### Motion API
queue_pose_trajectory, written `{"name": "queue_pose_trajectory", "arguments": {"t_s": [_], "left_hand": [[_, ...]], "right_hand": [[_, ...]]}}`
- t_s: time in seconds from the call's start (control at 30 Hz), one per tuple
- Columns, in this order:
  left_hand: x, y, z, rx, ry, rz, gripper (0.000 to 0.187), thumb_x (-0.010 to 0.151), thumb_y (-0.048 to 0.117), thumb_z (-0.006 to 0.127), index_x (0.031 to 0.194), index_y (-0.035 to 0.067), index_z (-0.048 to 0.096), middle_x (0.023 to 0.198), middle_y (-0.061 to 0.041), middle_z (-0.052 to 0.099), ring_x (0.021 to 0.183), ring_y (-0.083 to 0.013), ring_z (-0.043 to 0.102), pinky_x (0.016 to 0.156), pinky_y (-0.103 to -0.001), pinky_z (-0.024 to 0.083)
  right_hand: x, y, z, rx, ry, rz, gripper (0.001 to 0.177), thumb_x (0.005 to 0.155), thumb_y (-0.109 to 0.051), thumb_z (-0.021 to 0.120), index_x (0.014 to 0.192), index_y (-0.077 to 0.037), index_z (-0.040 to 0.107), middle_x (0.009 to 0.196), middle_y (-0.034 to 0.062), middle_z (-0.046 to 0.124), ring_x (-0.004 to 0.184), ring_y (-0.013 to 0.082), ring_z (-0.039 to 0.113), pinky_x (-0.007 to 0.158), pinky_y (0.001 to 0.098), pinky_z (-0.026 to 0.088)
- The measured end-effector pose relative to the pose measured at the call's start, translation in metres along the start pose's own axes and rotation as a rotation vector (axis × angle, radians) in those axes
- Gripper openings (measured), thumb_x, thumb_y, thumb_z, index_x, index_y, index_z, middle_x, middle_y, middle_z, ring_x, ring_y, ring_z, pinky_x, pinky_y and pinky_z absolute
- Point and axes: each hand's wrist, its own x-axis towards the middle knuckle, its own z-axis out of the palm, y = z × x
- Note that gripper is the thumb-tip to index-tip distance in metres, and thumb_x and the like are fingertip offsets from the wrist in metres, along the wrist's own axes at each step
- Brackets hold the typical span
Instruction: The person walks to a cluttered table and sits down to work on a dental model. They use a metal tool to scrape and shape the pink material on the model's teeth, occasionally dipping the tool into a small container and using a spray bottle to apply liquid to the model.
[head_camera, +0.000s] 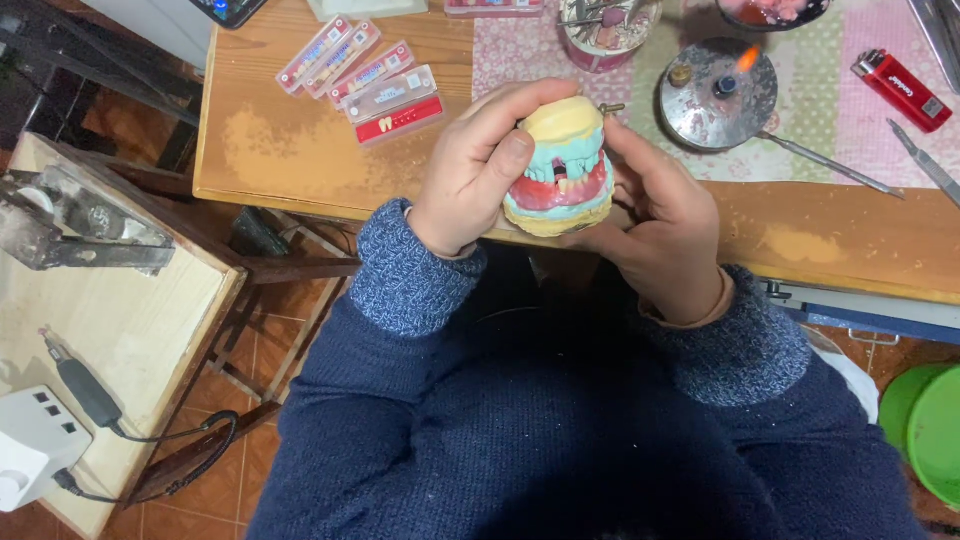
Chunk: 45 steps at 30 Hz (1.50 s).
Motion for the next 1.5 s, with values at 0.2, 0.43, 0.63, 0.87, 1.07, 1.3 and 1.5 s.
{"name": "queue_pose_trajectory", "arguments": {"t_s": [0.2,0.43,0.63,0.87,1.07,1.3,1.5], "left_hand": [[0.0004,0.0021,-0.0001,0.076,-0.004,-0.004,0.052,0.116,0.046,0.046,0.141,0.002,0.057,0.136,-0.013,0.065,0.130,-0.0251,0.065,0.115,-0.034,0.050],[0.0000,0.0014,-0.0002,0.129,0.005,0.027,0.050,0.117,0.045,0.044,0.142,0.003,0.057,0.136,-0.013,0.065,0.131,-0.0260,0.064,0.116,-0.034,0.049],[0.0006,0.0002,-0.0013,0.128,0.001,0.036,0.049,0.117,0.044,0.045,0.141,0.003,0.057,0.135,-0.013,0.066,0.129,-0.0252,0.065,0.115,-0.034,0.049],[0.0011,0.0051,0.0011,0.096,0.010,0.014,0.047,0.118,0.043,0.046,0.141,0.003,0.058,0.134,-0.013,0.066,0.128,-0.0244,0.065,0.114,-0.033,0.050],[0.0019,0.0042,0.0036,0.099,0.033,0.026,0.049,0.117,0.045,0.045,0.139,0.004,0.058,0.127,-0.010,0.063,0.121,-0.0217,0.064,0.107,-0.030,0.051],[0.0041,0.0039,0.0045,0.099,0.025,0.014,0.049,0.117,0.046,0.046,0.139,0.004,0.058,0.125,-0.010,0.063,0.120,-0.0212,0.064,0.106,-0.030,0.050],[0.0047,-0.0035,0.0046,0.046,0.076,-0.030,0.051,0.116,0.046,0.046,0.141,0.003,0.058,0.132,-0.010,0.064,0.126,-0.0190,0.063,0.112,-0.030,0.049]], "right_hand": [[-0.0011,0.0003,0.0002,-0.046,0.009,0.003,0.083,0.089,0.002,0.085,0.158,0.006,0.039,0.149,0.0170,0.055,0.136,0.0219,0.059,0.118,0.0373,0.052],[-0.0011,-0.0018,0.0001,-0.143,0.019,-0.030,0.084,0.087,-0.003,0.088,0.157,0.006,0.042,0.147,0.0146,0.055,0.135,0.0205,0.060,0.116,0.0356,0.054],[-0.0017,-0.0018,0.0016,-0.133,0.023,-0.012,0.082,0.090,-0.004,0.086,0.158,0.006,0.041,0.147,0.0149,0.056,0.135,0.0205,0.060,0.116,0.0354,0.053],[-0.0007,-0.0036,0.0063,0.040,0.038,-0.019,0.069,0.094,-0.004,0.085,0.148,0.000,0.042,0.159,0.0172,0.048,0.140,0.0219,0.058,0.116,0.0354,0.053],[-0.0021,-0.0003,0.0016,-0.314,0.073,-0.223,0.052,0.088,-0.004,0.089,0.125,-0.002,0.053,0.153,0.0208,0.047,0.133,0.0234,0.058,0.109,0.0330,0.056],[-0.0012,-0.0053,-0.0029,-0.386,0.044,-0.243,0.049,0.088,-0.005,0.090,0.122,-0.004,0.055,0.147,0.0197,0.052,0.124,0.0233,0.066,0.101,0.0318,0.060],[-0.0005,-0.0035,-0.0026,-0.399,0.019,-0.230,0.045,0.091,-0.003,0.088,0.121,-0.003,0.055,0.151,0.0214,0.050,0.121,0.0233,0.069,0.099,0.0314,0.060]]}}
